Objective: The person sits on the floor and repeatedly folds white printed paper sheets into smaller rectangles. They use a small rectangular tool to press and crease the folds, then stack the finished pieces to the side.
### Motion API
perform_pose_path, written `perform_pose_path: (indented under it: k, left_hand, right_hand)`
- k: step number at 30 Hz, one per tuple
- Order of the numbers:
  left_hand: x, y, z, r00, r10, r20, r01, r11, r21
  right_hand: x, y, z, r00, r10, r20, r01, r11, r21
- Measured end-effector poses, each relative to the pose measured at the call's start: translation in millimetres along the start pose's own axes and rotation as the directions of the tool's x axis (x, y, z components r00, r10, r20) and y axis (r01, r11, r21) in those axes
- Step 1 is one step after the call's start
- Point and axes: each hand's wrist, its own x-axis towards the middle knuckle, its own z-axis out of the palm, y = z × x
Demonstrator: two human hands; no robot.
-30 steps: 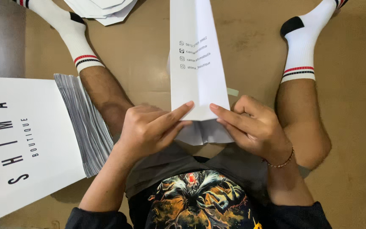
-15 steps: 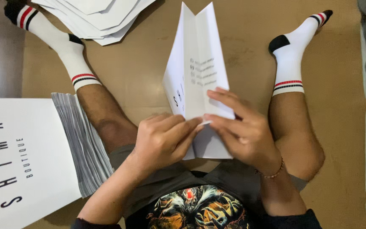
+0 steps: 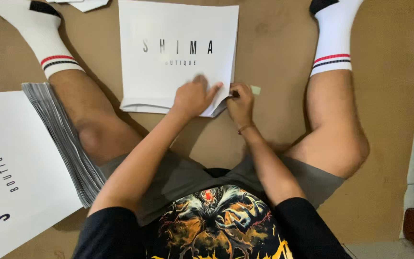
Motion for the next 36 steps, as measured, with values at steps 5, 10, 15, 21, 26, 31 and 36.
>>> perform_pose_path:
  k: [5, 10, 15, 21, 26, 31, 36]
  left_hand:
    - [17, -23, 47, 0.996, 0.065, -0.064, -0.069, 0.996, -0.062]
    - [14, -25, 80, 0.988, 0.039, -0.148, -0.042, 0.999, -0.013]
    - [14, -21, 81, 0.995, -0.011, -0.097, 0.022, 0.994, 0.109]
    - [13, -15, 75, 0.998, -0.034, -0.048, 0.041, 0.988, 0.152]
    - [16, -17, 79, 0.999, -0.044, -0.026, 0.048, 0.985, 0.163]
    - [12, -18, 76, 1.000, -0.009, -0.021, 0.011, 0.990, 0.140]
    - [14, -16, 78, 0.999, -0.050, -0.022, 0.053, 0.983, 0.175]
  right_hand:
    - [-5, 22, 31, 0.995, 0.058, 0.086, -0.048, 0.992, -0.114]
    - [1, 34, 14, 0.915, 0.243, 0.322, -0.194, 0.965, -0.177]
    - [6, 19, -12, 0.765, 0.524, 0.376, -0.487, 0.851, -0.194]
    - [13, 23, -12, 0.650, 0.647, 0.397, -0.595, 0.759, -0.264]
    - [11, 15, -10, 0.679, 0.625, 0.386, -0.616, 0.771, -0.165]
    - [30, 9, -5, 0.649, 0.640, 0.412, -0.574, 0.767, -0.287]
    - [28, 10, -4, 0.632, 0.671, 0.389, -0.587, 0.741, -0.324]
